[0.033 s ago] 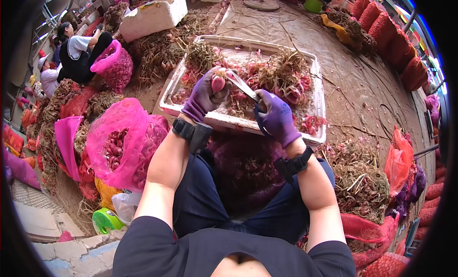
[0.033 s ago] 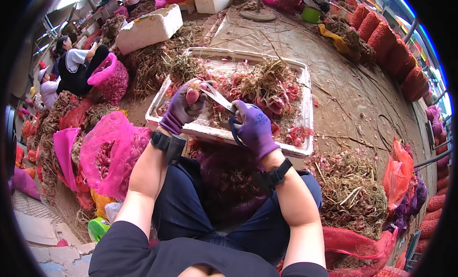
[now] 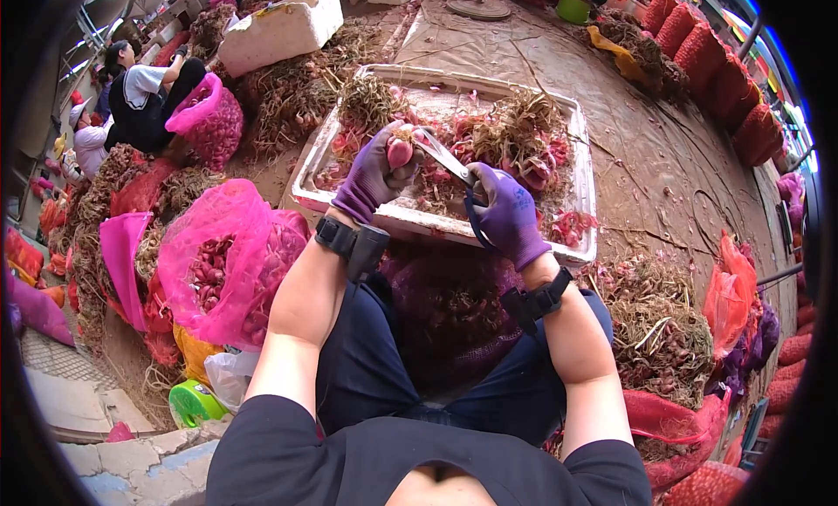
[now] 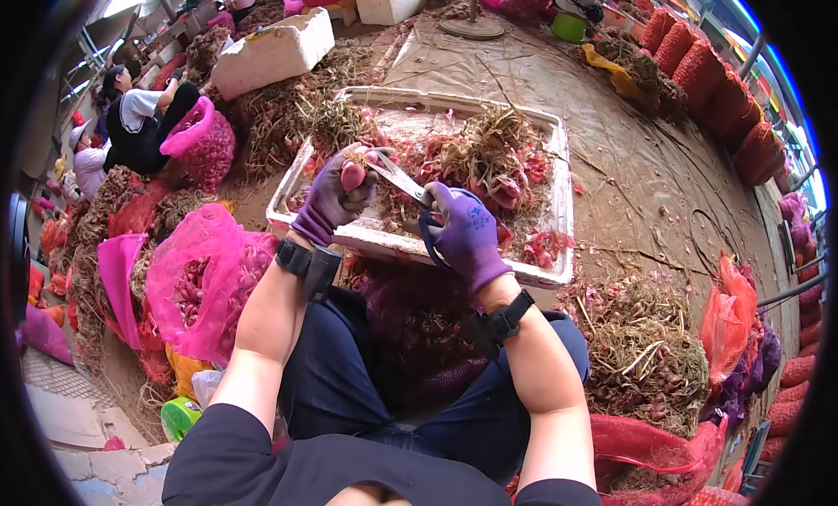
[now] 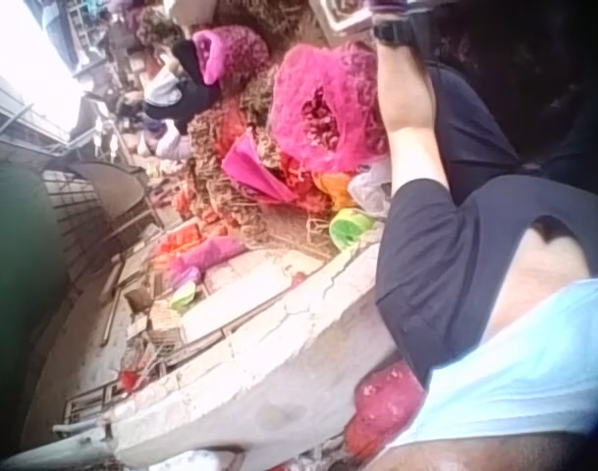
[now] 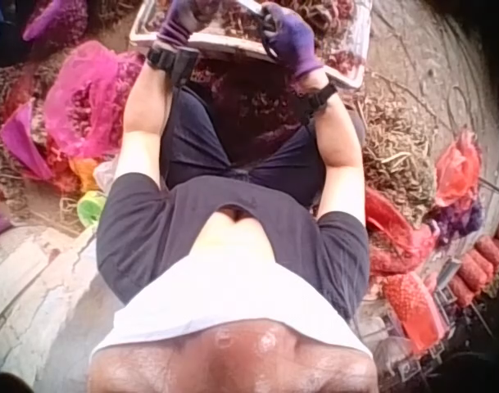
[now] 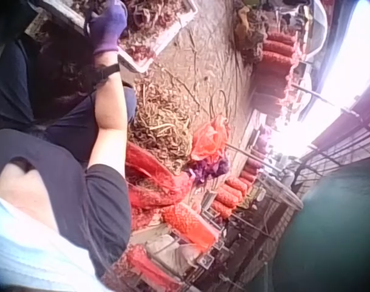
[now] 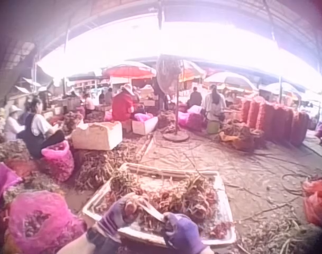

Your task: The person picks up shallots from a tray, trims the roots and stems using shears, and drops the trimmed shallots into a pink mesh bag.

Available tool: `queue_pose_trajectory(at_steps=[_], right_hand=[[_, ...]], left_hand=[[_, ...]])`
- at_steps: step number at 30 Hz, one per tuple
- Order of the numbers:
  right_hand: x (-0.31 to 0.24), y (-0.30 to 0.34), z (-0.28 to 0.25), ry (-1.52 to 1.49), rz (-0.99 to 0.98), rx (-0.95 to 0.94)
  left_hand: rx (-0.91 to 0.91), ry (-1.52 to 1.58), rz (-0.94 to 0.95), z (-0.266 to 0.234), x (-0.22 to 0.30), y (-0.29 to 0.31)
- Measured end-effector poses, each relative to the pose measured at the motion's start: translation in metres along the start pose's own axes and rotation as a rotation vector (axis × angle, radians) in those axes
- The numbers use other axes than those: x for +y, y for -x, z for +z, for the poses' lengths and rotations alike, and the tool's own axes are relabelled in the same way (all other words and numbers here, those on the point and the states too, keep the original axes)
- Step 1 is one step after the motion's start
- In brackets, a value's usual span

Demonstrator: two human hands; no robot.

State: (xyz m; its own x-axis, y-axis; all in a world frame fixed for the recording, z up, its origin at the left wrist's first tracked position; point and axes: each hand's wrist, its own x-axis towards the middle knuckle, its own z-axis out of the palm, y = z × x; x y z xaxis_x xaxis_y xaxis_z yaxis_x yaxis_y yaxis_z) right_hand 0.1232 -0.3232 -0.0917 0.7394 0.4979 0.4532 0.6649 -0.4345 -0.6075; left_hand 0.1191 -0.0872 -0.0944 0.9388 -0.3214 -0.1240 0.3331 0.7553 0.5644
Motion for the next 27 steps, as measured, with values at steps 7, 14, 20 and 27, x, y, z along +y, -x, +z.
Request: queue_pose_trajectory(at_steps=[7,14,20,27], right_hand=[[0.004,-0.004,-0.008,0.371,-0.152,0.132],[0.007,-0.006,-0.022,0.297,-0.256,0.037],[0.001,-0.002,-0.02,0.188,-0.081,-0.07],[-0.019,0.004,0.002,-0.259,0.244,-0.161]], left_hand=[[0.081,-0.173,0.041,-0.007,0.002,0.004],[-0.035,-1.389,0.811,-0.014,-0.01,0.009],[0.466,-0.358,-0.028,0.005,0.003,0.007],[0.503,-0.572,0.167,0.01,-0.003,0.008]])
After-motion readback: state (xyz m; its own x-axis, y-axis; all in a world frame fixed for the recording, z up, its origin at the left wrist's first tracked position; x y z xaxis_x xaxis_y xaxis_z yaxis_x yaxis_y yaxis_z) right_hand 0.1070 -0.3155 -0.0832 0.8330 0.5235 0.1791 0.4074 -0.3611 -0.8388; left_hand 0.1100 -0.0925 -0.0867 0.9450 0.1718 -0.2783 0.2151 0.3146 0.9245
